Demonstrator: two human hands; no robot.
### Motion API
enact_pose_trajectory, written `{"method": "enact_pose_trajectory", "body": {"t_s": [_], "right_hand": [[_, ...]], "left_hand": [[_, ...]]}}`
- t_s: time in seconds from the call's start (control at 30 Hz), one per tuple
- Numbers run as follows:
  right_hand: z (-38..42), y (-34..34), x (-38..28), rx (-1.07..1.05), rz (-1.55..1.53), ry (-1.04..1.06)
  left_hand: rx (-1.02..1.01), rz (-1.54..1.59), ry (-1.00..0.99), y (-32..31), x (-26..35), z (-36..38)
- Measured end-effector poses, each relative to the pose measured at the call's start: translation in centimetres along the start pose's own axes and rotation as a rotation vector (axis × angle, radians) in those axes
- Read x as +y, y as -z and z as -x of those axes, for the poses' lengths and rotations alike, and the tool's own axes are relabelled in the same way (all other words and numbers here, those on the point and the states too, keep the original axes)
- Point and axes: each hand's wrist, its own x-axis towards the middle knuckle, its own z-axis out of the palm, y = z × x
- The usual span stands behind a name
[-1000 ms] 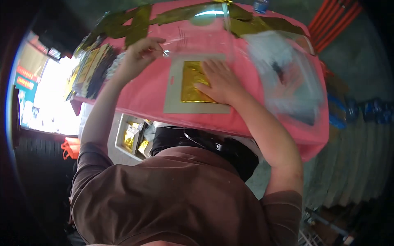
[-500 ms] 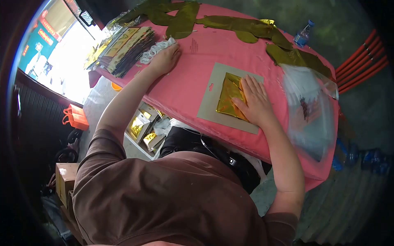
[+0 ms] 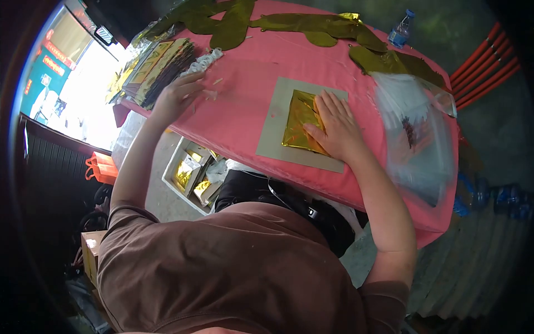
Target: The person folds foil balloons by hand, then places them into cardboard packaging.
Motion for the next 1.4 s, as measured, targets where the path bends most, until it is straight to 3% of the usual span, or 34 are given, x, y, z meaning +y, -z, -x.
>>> {"method": "enact_pose_trajectory", "body": {"t_s": [0.03, 0.1, 0.2, 0.27, 0.33, 0.4, 0.53, 0.6, 0.73, 0.9, 0.97, 1.0, 1.07, 1.2, 1.27, 1.3, 1.37, 1.4], "right_hand": [[0.0, 0.0, 0.0, 0.005, 0.0, 0.007], [0.0, 0.0, -0.1, 0.001, 0.001, 0.009], [0.1, -0.2, 0.0, 0.001, 0.008, 0.012], [-0.1, -0.1, 0.1, 0.003, 0.015, 0.018], [-0.1, 0.1, -0.2, -0.01, 0.017, 0.008], [-0.2, 0.2, -0.3, -0.013, 0.017, 0.008], [-0.1, 0.0, 0.0, 0.002, 0.016, 0.016], [0.0, -0.2, 0.1, -0.002, 0.019, 0.012], [-0.2, 0.1, -0.1, -0.015, 0.034, 0.011], [-0.3, -0.1, 0.0, -0.008, 0.047, 0.025], [-0.3, 0.0, 0.0, -0.002, 0.047, 0.025], [-0.3, 0.0, -0.1, -0.009, 0.037, 0.02], [-0.3, 0.1, -0.1, -0.016, 0.026, 0.01], [-0.3, 0.1, -0.2, -0.018, 0.031, 0.018], [-0.3, 0.1, -0.2, -0.016, 0.03, 0.011], [-0.3, 0.1, -0.2, -0.014, 0.023, 0.014], [-0.2, 0.1, -0.1, -0.015, 0.017, 0.02], [-0.2, 0.1, 0.0, -0.013, 0.012, 0.019]], "left_hand": [[-0.006, 0.002, 0.003, 0.6, -0.6, 0.6], [-0.104, -0.288, -0.167, 1.9, -1.3, 1.1], [-0.145, -0.455, -0.04, 3.3, -1.2, 1.1], [-0.178, -0.418, 0.036, 2.8, -0.5, 0.5], [-0.186, -0.061, 0.096, 1.0, 3.0, -0.5], [-0.135, 0.202, -0.015, -0.8, 7.7, -1.0], [-0.159, 0.163, -0.172, -2.9, 8.7, -0.8], [-0.282, 0.087, -0.058, -1.6, 9.0, -0.9], [-0.276, 0.123, -0.059, -2.3, 8.8, -3.0], [-0.083, 0.202, -0.01, -8.5, 7.0, -8.8], [-0.253, 0.151, 0.184, -9.7, 6.9, -11.1], [-0.248, 0.153, 0.181, -9.8, 6.8, -11.8], [-0.329, 0.349, 0.298, -10.2, 6.5, -12.9], [-0.34, 0.389, 0.345, -11.0, 5.7, -13.8], [-0.169, 0.963, 0.517, -10.9, 6.0, -13.9], [-0.173, 0.963, 0.514, -10.6, 6.2, -13.7], [-0.505, 0.796, 0.558, -9.7, 6.3, -12.9], [-0.504, 0.795, 0.557, -9.2, 6.8, -12.4]]}}
